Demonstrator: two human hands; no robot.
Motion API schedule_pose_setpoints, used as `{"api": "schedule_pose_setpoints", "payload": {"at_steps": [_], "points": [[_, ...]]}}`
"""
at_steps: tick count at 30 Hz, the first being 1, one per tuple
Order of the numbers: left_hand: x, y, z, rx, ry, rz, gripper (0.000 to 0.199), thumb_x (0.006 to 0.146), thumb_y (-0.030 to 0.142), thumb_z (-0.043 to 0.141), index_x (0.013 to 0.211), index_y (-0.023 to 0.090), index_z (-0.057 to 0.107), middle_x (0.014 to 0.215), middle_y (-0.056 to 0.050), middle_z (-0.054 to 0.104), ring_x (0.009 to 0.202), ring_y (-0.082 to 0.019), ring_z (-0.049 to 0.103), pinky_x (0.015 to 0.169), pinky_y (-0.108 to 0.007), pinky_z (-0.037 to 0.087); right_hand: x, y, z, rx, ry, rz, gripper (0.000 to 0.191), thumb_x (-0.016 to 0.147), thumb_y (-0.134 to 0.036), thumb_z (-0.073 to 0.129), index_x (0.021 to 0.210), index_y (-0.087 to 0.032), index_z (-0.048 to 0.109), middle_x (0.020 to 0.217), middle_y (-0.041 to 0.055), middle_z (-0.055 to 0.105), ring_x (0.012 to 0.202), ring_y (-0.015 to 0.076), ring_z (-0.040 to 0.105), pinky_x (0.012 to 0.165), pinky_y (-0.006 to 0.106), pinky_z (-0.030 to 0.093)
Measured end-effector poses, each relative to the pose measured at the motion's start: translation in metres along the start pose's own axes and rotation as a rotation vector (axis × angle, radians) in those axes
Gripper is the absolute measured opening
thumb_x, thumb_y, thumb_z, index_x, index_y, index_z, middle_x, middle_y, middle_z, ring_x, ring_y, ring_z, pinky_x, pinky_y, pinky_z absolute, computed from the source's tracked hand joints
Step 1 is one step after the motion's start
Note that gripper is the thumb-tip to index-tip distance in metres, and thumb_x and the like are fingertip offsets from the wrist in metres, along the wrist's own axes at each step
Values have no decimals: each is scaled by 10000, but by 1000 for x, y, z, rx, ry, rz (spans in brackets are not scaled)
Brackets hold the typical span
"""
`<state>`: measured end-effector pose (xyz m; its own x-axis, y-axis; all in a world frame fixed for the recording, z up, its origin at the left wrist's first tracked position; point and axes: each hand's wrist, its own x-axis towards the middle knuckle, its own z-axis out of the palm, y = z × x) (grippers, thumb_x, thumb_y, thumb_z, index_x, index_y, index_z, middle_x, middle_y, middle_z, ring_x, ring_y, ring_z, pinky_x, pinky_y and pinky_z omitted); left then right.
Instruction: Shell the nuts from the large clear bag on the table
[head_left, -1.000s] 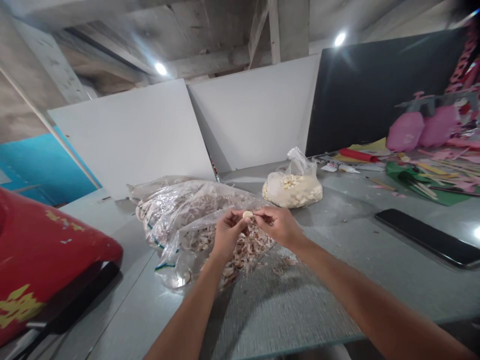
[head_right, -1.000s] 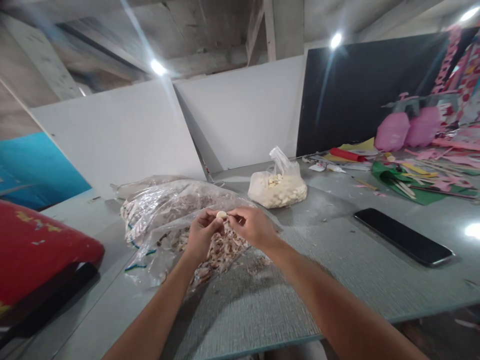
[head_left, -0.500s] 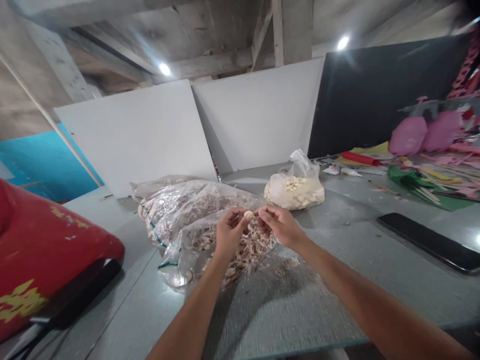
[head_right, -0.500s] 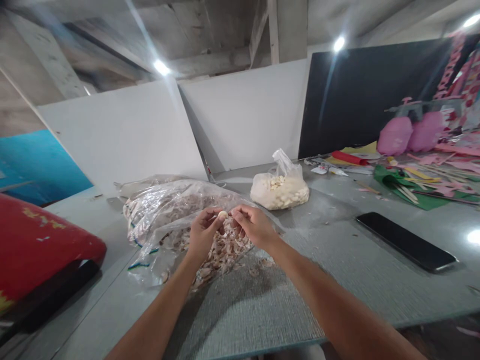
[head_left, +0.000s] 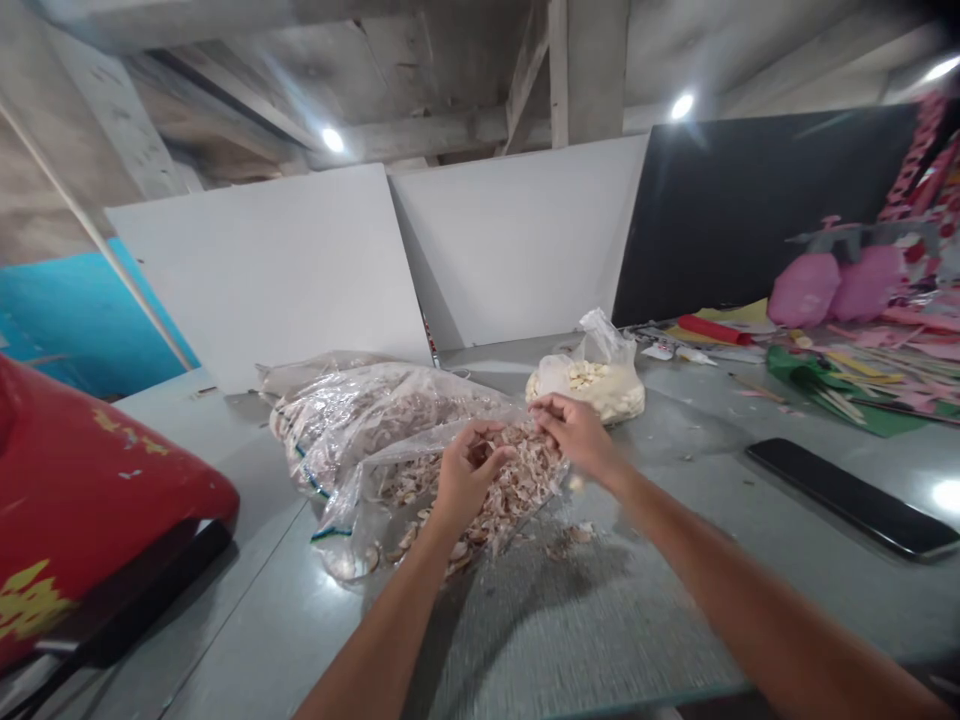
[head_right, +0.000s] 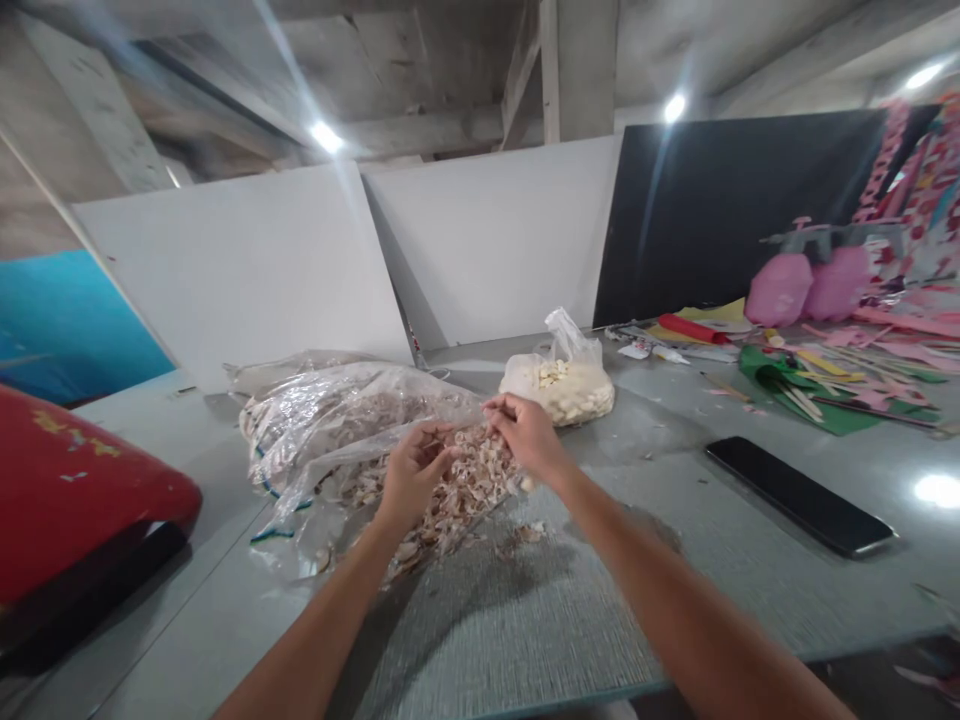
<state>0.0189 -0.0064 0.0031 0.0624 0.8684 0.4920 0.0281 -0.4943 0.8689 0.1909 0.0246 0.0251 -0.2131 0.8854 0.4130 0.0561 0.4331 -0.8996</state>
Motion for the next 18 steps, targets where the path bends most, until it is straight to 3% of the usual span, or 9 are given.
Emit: {"api": "schedule_pose_setpoints", "payload": {"at_steps": [2, 4, 7, 9, 13, 16, 18], "points": [[1, 0, 1, -6, 12, -16, 327, 732, 421, 622, 927, 165, 565, 599, 39, 505, 433, -64, 444, 424, -183, 361, 10, 1, -13, -186, 77, -86, 257, 811, -381, 493, 870, -141, 566, 600, -26, 533, 416, 62, 410, 423, 194, 350], [1, 0, 1, -2, 5, -22, 328, 761, 455, 573, 901, 159, 575, 590, 31, 513, 421, -66, 449, 416, -186, 358, 12, 1, -22, -356, 46, -154, 272, 839, -373, 448, 799, -137, 579, 581, -15, 541, 475, 83, 457, 487, 205, 367], [1, 1, 1, -5, -23, -13, 338, 784, 473, 534, 871, 152, 593, 616, 11, 541, 429, -69, 467, 419, -188, 361, -12, 2, -34, -612, -49, -148, 321, 861, -393, 414, 735, -154, 588, 602, 11, 575, 547, 122, 514, 550, 243, 390], [1, 1, 0, -22, -29, -1, 346, 797, 477, 514, 879, 151, 594, 620, 6, 538, 435, -70, 472, 421, -186, 367, -40, 2, -53, -772, -120, -176, 275, 841, -408, 463, 796, -186, 619, 765, 50, 632, 729, 172, 578, 681, 292, 425], [1, 1, -3, -53, -43, 0, 361, 806, 489, 496, 878, 148, 589, 618, 1, 537, 441, -70, 477, 415, -178, 382, -100, 0, -126, -992, 136, -169, 280, 813, -448, 483, 882, -221, 631, 966, 134, 635, 947, 233, 570, 855, 346, 400], [2, 4, -3, -64, -75, 5, 357, 814, 483, 487, 862, 144, 587, 606, 1, 541, 441, -75, 478, 423, -187, 401, -137, -2, -188, -1098, 464, 19, 365, 795, -507, 405, 854, -216, 617, 906, 110, 655, 841, 246, 613, 740, 365, 455], [2, 6, -2, -61, -80, 0, 364, 817, 484, 482, 851, 137, 588, 594, 0, 543, 435, -75, 475, 420, -189, 397, -158, -1, -215, -1186, 575, 128, 394, 732, -541, 412, 819, -208, 603, 848, 110, 655, 721, 251, 620, 661, 371, 471]]}}
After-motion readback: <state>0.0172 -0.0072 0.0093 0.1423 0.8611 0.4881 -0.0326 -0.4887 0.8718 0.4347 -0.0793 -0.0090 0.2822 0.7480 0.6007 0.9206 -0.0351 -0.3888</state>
